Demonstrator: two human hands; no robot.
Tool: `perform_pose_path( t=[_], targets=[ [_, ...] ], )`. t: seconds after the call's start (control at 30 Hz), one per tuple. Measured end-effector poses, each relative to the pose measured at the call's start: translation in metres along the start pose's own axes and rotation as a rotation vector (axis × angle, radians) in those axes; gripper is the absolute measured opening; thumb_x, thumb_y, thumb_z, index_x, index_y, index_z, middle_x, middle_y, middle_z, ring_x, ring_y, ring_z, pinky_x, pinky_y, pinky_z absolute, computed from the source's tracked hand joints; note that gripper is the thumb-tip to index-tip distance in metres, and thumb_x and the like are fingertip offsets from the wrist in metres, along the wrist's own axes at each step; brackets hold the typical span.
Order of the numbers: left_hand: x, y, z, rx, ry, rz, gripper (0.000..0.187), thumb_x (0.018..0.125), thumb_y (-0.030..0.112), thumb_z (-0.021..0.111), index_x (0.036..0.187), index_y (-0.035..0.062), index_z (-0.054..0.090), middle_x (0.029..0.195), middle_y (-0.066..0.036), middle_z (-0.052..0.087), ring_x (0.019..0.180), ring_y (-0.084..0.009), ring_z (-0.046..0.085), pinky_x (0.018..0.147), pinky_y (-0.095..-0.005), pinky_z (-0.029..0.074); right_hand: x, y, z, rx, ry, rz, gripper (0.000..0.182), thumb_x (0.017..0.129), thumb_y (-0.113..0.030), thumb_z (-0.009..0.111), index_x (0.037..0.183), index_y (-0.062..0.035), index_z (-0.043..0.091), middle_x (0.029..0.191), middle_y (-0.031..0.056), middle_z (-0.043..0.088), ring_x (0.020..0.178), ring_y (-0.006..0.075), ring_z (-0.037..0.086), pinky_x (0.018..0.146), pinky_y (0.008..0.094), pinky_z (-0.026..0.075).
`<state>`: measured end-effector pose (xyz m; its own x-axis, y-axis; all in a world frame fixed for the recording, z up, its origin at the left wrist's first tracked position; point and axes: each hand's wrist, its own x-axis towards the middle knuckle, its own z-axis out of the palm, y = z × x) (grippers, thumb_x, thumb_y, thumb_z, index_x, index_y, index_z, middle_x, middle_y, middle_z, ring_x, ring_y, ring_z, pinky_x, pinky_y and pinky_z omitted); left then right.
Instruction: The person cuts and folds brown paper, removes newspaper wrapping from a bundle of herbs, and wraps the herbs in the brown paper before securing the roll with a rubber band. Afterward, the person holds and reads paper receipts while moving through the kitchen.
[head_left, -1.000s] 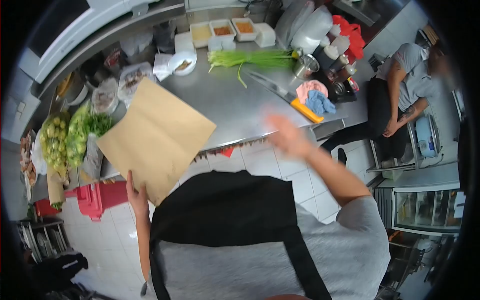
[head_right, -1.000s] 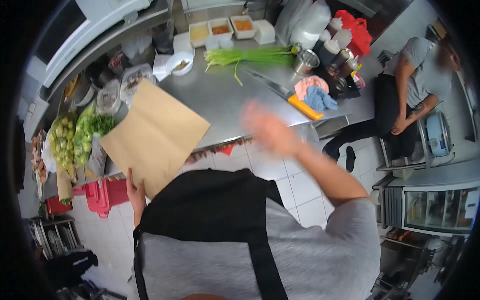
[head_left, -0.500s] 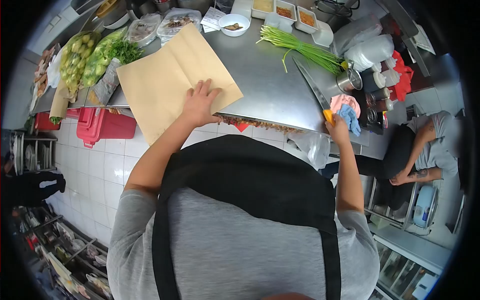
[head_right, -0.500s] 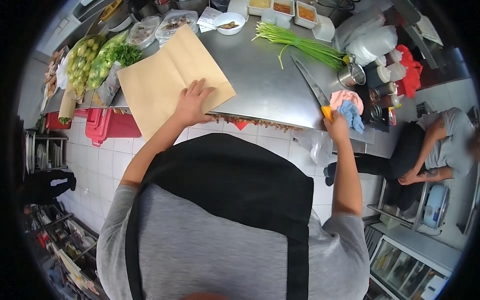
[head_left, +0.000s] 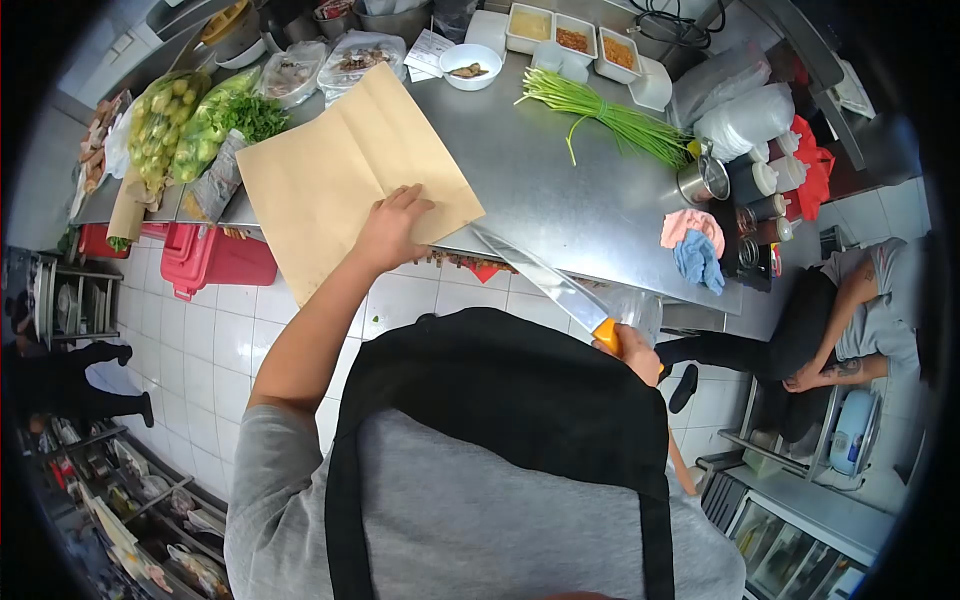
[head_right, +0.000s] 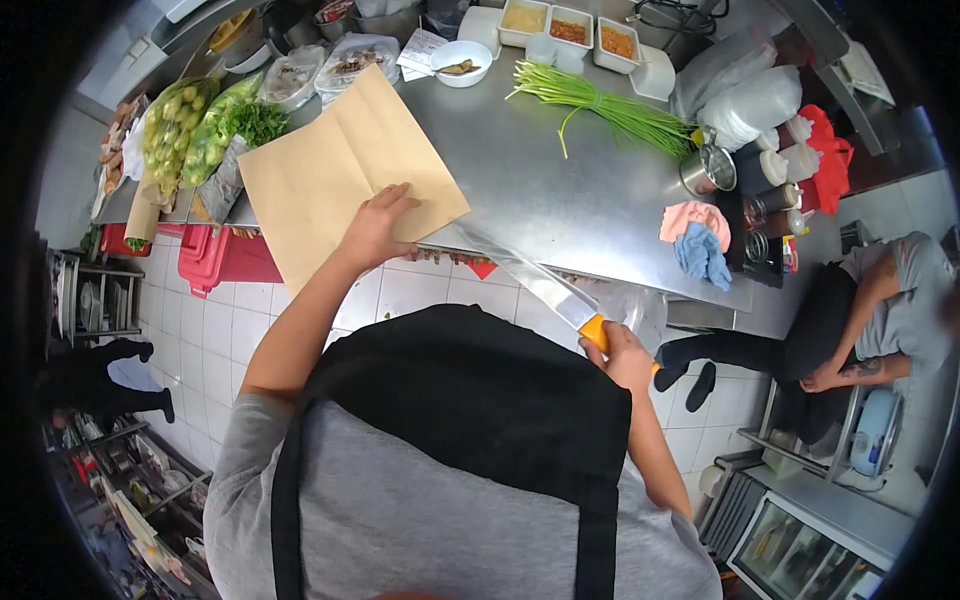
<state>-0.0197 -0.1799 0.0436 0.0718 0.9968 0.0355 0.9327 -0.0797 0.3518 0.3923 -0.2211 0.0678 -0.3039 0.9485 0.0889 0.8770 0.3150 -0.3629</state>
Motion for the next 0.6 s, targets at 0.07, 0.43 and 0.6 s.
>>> perform_pose_path(
  t=[0.07,0.43,0.6],
  targets=[
    [0.003,-0.006,-0.002,-0.080,-0.022,0.008,0.064,0.055,0.019,0.082,0.113,0.0107,0.058,0.136,-0.014,0.043,0.127,-0.0310,0.039,0.102,-0.0397,0.036,-0.004,-0.005,0.005,0.034,-0.054,0.033,0.039,0.076,-0.034,0.069,0.099,-0.0053,0.059,0.086,0.0135,0.062,0.077,0.0329,0.062,0.064,0.0391,0.049],
    [-0.005,0.004,-0.010,0.016,-0.007,0.026,0.061,0.057,0.024,0.080,0.112,0.0084,0.057,0.137,-0.017,0.040,0.127,-0.0314,0.039,0.101,-0.0413,0.037,-0.015,-0.024,0.014,0.034,-0.104,0.125,0.041,0.078,-0.043,0.065,0.099,-0.0077,0.059,0.089,0.0123,0.062,0.081,0.0344,0.061,0.068,0.0413,0.048],
    [0.003,-0.011,-0.009,-0.051,-0.088,0.033,0.059,0.058,0.023,0.079,0.110,0.0080,0.057,0.138,-0.018,0.040,0.128,-0.0317,0.038,0.101,-0.0421,0.036,-0.023,-0.033,0.020,0.035,-0.120,0.178,0.037,0.079,-0.039,0.065,0.098,-0.0082,0.059,0.090,0.0124,0.063,0.082,0.0344,0.061,0.069,0.0403,0.048]
  ],
)
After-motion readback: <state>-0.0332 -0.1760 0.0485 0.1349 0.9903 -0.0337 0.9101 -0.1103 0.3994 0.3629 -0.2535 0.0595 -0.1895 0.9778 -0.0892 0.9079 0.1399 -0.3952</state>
